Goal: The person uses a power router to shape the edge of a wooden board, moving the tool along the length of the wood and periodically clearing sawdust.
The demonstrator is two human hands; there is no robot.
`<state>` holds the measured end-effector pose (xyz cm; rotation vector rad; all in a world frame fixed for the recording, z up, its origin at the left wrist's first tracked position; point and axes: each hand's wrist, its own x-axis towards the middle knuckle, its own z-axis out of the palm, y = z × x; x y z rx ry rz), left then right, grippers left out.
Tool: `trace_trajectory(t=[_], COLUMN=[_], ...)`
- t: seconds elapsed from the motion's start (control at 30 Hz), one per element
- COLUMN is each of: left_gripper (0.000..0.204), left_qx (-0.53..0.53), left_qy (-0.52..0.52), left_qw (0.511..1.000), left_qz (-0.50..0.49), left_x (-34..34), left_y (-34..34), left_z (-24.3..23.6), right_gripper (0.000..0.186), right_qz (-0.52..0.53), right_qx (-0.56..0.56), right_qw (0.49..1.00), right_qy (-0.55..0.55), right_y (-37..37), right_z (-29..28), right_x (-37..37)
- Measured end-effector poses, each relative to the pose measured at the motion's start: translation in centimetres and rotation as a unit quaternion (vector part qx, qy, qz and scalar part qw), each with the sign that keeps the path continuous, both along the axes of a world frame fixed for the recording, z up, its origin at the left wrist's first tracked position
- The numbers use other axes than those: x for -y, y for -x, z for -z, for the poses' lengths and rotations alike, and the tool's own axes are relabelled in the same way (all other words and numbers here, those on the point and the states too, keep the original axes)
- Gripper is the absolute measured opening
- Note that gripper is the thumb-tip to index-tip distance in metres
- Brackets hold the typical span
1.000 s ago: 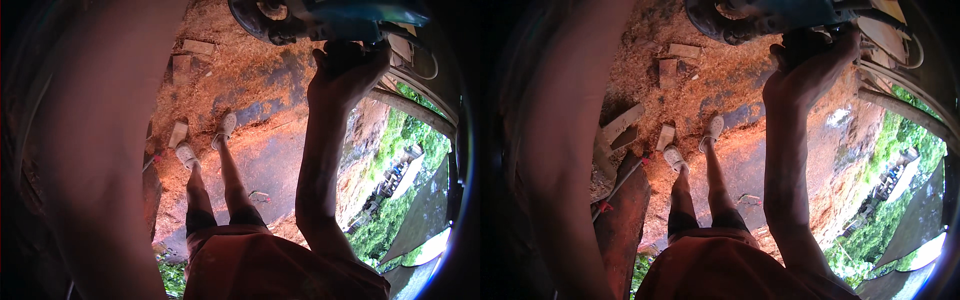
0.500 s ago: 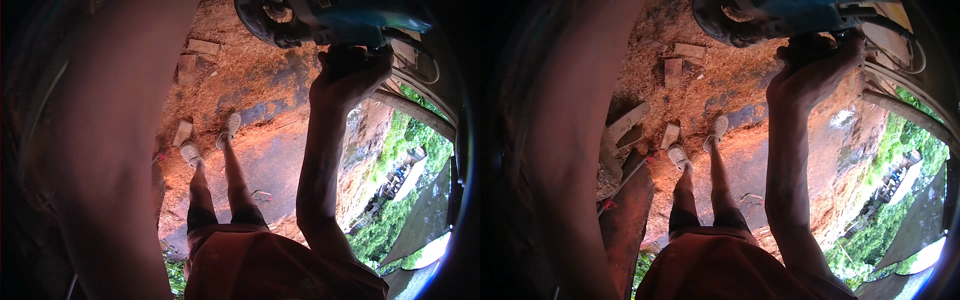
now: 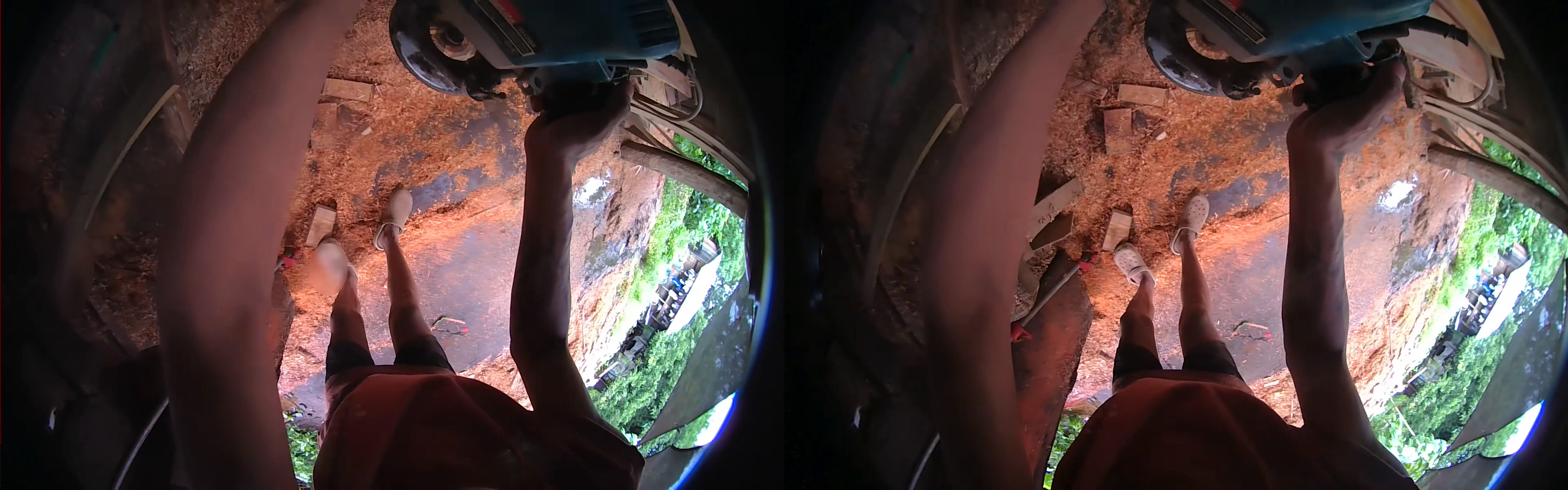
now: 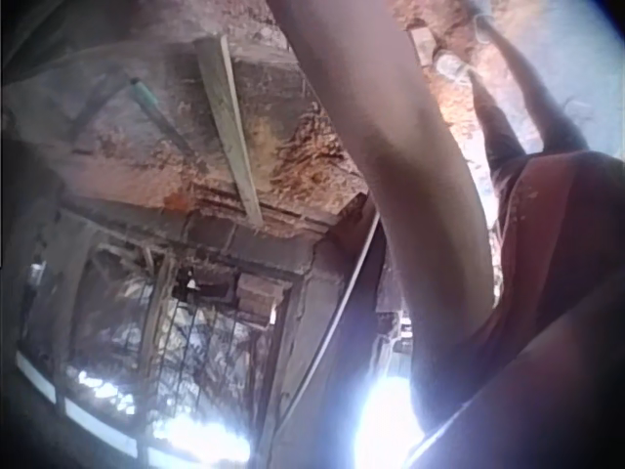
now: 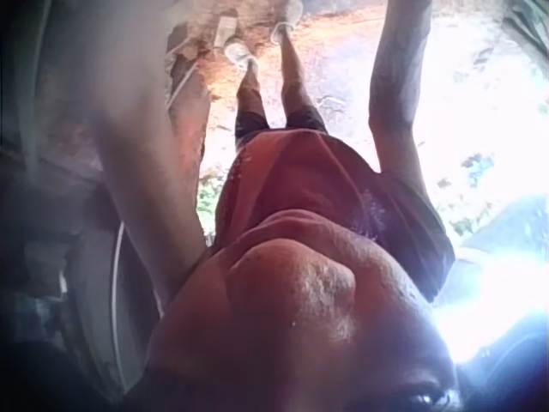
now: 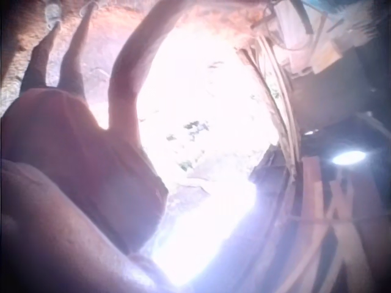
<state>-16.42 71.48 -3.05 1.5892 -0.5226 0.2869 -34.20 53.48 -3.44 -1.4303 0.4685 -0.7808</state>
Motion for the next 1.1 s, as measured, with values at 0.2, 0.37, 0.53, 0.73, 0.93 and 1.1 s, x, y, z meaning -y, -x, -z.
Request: trace_trajectory(t=[0.2, 0.37, 0.53, 0.73, 0.93, 1.1], left_gripper=[0.023, 0.025, 0.028, 0.028, 0.027, 0.027], left_qx=[-0.055, 0.004, -0.032, -0.040, -0.052, -0.036], left_qy=[-0.008, -0.040, -0.028, -0.014, -0.004, 0.016], left_qw=[0.998, 0.999, 0.999, 0.999, 0.999, 0.999], left_qz=[-0.026, -0.020, -0.011, -0.007, 0.008, -0.006], left_x=[1.2, 1.8, 2.5, 3.4, 4.4, 5.0], left_y=[1.0, 0.2, -0.3, -0.5, -0.8, -0.7], left_z=[-0.4, -0.1, -0.1, -0.3, -0.2, 0.1], right_gripper=[0.053, 0.060, 0.061, 0.064, 0.065, 0.057], right_qz=[-0.013, -0.059, -0.080, -0.067, -0.045, 0.003], right_qx=[0.045, 0.003, 0.010, -0.004, -0.031, 0.000], right_qw=[0.999, 0.998, 0.997, 0.998, 0.998, 1.000], right_qy=[-0.002, 0.004, -0.021, -0.005, -0.001, 0.005], right_y=[-0.7, -0.5, -0.5, -1.2, -1.4, -1.9], right_z=[0.3, -0.1, 0.3, 0.6, 0.2, -0.4], right_x=[2.7, 3.8, 4.8, 6.2, 6.7, 5.6])
